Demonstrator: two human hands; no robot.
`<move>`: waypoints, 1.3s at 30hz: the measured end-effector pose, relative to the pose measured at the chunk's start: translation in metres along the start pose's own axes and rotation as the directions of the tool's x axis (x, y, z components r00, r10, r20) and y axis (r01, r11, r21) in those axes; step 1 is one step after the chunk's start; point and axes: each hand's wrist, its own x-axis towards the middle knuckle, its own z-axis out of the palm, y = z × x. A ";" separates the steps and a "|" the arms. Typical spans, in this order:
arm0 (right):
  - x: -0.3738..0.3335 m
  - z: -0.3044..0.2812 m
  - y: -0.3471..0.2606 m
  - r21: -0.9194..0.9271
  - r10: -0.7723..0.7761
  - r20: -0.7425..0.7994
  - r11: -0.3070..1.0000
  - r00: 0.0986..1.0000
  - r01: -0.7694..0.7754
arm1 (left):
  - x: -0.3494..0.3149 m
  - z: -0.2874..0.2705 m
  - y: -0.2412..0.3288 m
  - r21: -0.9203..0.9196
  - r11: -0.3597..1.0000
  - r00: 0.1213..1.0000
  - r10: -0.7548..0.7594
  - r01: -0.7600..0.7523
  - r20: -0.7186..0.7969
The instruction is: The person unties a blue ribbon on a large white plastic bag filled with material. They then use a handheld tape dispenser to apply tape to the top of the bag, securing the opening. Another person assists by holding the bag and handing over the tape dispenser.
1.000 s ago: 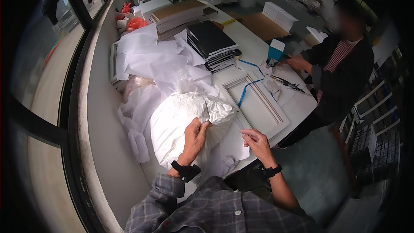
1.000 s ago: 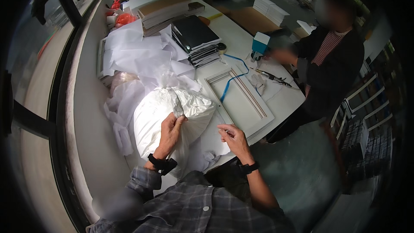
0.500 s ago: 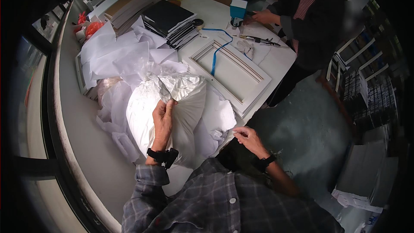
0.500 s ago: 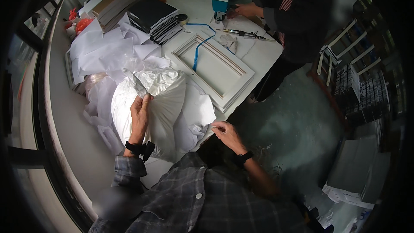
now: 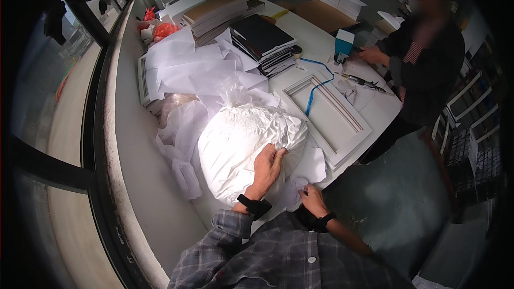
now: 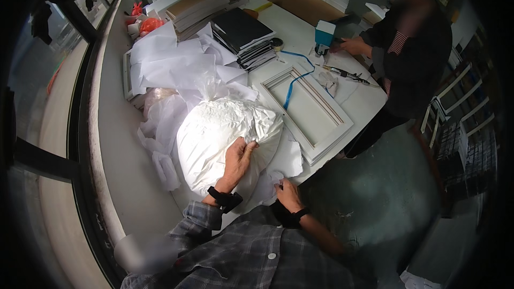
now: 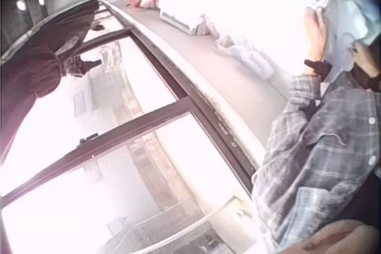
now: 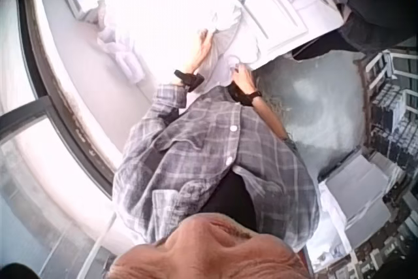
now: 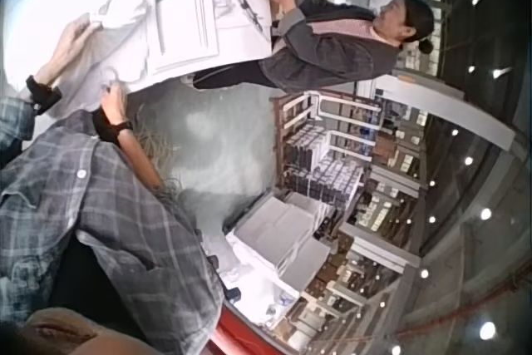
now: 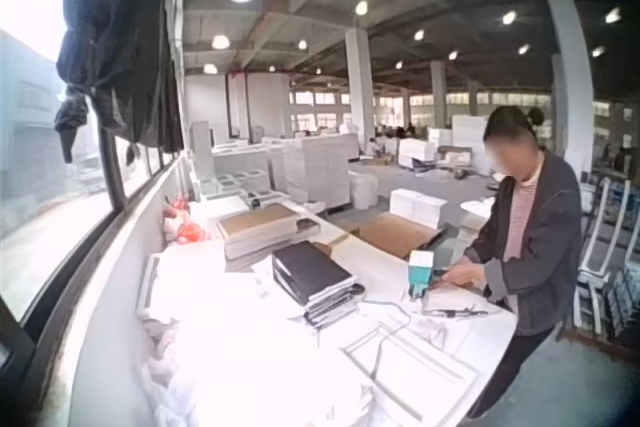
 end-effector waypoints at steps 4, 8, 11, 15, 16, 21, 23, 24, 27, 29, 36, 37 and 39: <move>-0.007 -0.008 -0.001 0.044 -0.044 0.030 0.998 0.999 0.043 | -0.011 0.001 -0.002 0.012 0.999 0.999 -0.030 0.029 0.022; -0.015 -0.017 -0.009 0.189 0.051 0.115 0.979 0.992 -0.072 | -0.022 0.002 -0.010 -0.001 0.998 0.998 -0.062 0.062 0.027; -0.020 -0.018 0.006 0.220 -0.001 0.090 0.975 0.996 -0.019 | -0.025 0.006 -0.012 -0.010 0.999 0.998 -0.050 0.050 0.027; -0.026 -0.019 0.017 0.306 -0.088 0.008 0.949 0.996 0.081 | -0.027 0.008 -0.016 -0.009 0.999 0.999 -0.044 0.045 0.028; -0.028 -0.021 0.017 0.340 -0.050 0.014 0.939 0.999 0.043 | -0.028 0.007 -0.017 -0.009 0.998 0.998 -0.057 0.057 0.028; -0.034 -0.026 0.027 0.398 0.044 0.058 0.915 0.997 -0.064 | -0.028 0.008 -0.021 -0.044 0.997 0.998 -0.057 0.058 0.032; -0.034 -0.025 0.025 0.412 0.039 0.047 0.909 0.998 -0.055 | -0.029 0.009 -0.028 -0.064 0.996 0.998 -0.060 0.060 0.017; -0.033 -0.027 0.026 0.403 0.033 0.033 0.914 0.999 -0.043 | -0.029 0.013 -0.031 -0.077 0.996 0.999 -0.038 0.038 0.002; -0.033 -0.027 0.024 0.433 0.054 0.058 0.898 0.997 -0.074 | -0.030 0.016 -0.041 -0.141 0.988 0.998 -0.068 0.068 0.006; -0.035 -0.032 0.024 0.427 0.042 0.030 0.903 0.999 -0.051 | -0.028 0.014 -0.027 -0.067 0.995 0.996 -0.075 0.078 0.057; -0.019 -0.062 -0.046 0.415 -0.150 -0.122 0.890 0.981 0.188 | -0.027 0.013 -0.023 -0.009 0.999 0.998 -0.047 0.047 0.039; -0.015 -0.069 -0.065 0.416 -0.187 -0.137 0.880 0.973 0.228 | -0.027 0.012 -0.017 0.009 1.000 0.999 -0.029 0.029 0.038; -0.006 -0.078 -0.104 0.420 -0.265 -0.159 0.853 0.951 0.308 | -0.027 0.010 -0.008 0.053 0.999 0.999 0.002 -0.004 0.032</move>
